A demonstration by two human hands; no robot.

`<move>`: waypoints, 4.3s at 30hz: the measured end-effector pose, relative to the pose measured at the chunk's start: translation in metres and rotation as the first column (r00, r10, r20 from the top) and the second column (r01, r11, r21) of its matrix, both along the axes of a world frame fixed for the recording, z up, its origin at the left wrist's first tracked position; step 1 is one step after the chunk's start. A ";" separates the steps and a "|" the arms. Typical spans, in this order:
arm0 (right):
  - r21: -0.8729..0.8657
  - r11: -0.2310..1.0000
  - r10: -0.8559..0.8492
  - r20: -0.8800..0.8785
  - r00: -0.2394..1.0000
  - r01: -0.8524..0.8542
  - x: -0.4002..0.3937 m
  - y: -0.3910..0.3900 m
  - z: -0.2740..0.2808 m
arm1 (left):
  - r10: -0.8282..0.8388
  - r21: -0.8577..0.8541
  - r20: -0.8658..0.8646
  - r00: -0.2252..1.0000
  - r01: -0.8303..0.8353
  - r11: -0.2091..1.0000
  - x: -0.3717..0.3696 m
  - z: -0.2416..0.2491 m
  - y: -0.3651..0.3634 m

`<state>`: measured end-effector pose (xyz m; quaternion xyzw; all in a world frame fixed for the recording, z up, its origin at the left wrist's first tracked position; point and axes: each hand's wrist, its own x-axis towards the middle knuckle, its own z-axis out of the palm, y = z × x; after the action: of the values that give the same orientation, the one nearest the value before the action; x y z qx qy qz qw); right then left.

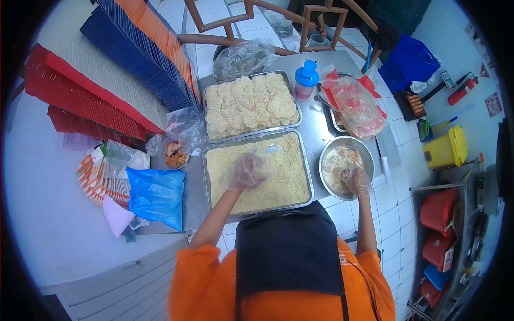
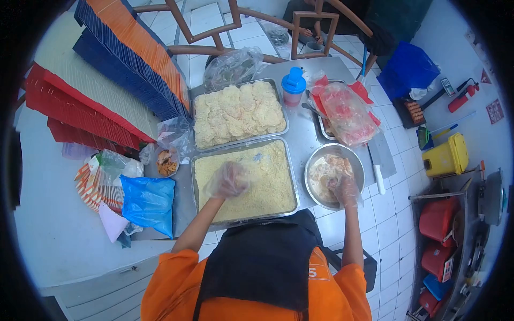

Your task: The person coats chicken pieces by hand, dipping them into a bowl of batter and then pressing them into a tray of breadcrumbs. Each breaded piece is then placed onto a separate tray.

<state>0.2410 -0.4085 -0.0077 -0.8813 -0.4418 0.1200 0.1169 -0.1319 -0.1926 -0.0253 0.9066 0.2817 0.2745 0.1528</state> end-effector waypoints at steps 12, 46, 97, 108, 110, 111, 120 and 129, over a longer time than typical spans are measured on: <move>0.023 0.999 0.036 0.002 0.999 -0.036 0.007 0.001 -0.013 | 0.141 -0.340 -0.454 0.880 -0.317 0.885 -0.061 -0.034 -0.028; 0.022 0.986 -0.122 -0.584 0.802 0.166 0.010 0.017 0.063 | -0.418 -0.173 -0.554 0.719 0.392 0.904 0.122 0.005 0.027; 0.381 0.919 0.017 -0.298 0.954 0.102 -0.019 0.003 0.068 | -0.254 -0.610 -0.359 0.898 -0.020 0.792 0.012 0.057 0.033; 0.350 0.927 -0.033 -0.290 0.956 0.138 -0.019 0.006 0.065 | -0.224 -0.700 0.021 0.974 0.174 0.693 0.007 0.109 0.074; 0.340 0.927 -0.052 -0.299 0.953 0.158 -0.018 0.005 0.064 | -0.232 -0.639 -0.108 0.967 0.111 0.761 0.023 0.122 0.098; 0.326 0.933 -0.052 -0.297 0.953 0.153 -0.017 0.005 0.064 | -0.190 -0.659 -0.096 0.977 0.081 0.748 0.032 0.121 0.113; 0.271 0.934 -0.133 -0.344 0.930 0.234 -0.014 0.008 0.058 | -0.047 -0.283 -0.460 0.887 -0.096 0.954 0.121 0.082 0.238; 0.277 0.924 -0.149 -0.374 0.915 0.263 -0.012 0.002 0.046 | 0.300 0.064 -0.492 0.817 -0.310 0.949 0.147 0.072 0.186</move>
<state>0.2295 -0.4062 0.0387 -0.8574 -0.3313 0.1866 0.3468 0.0147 -0.0070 0.0472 0.8880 0.4554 0.0512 0.0380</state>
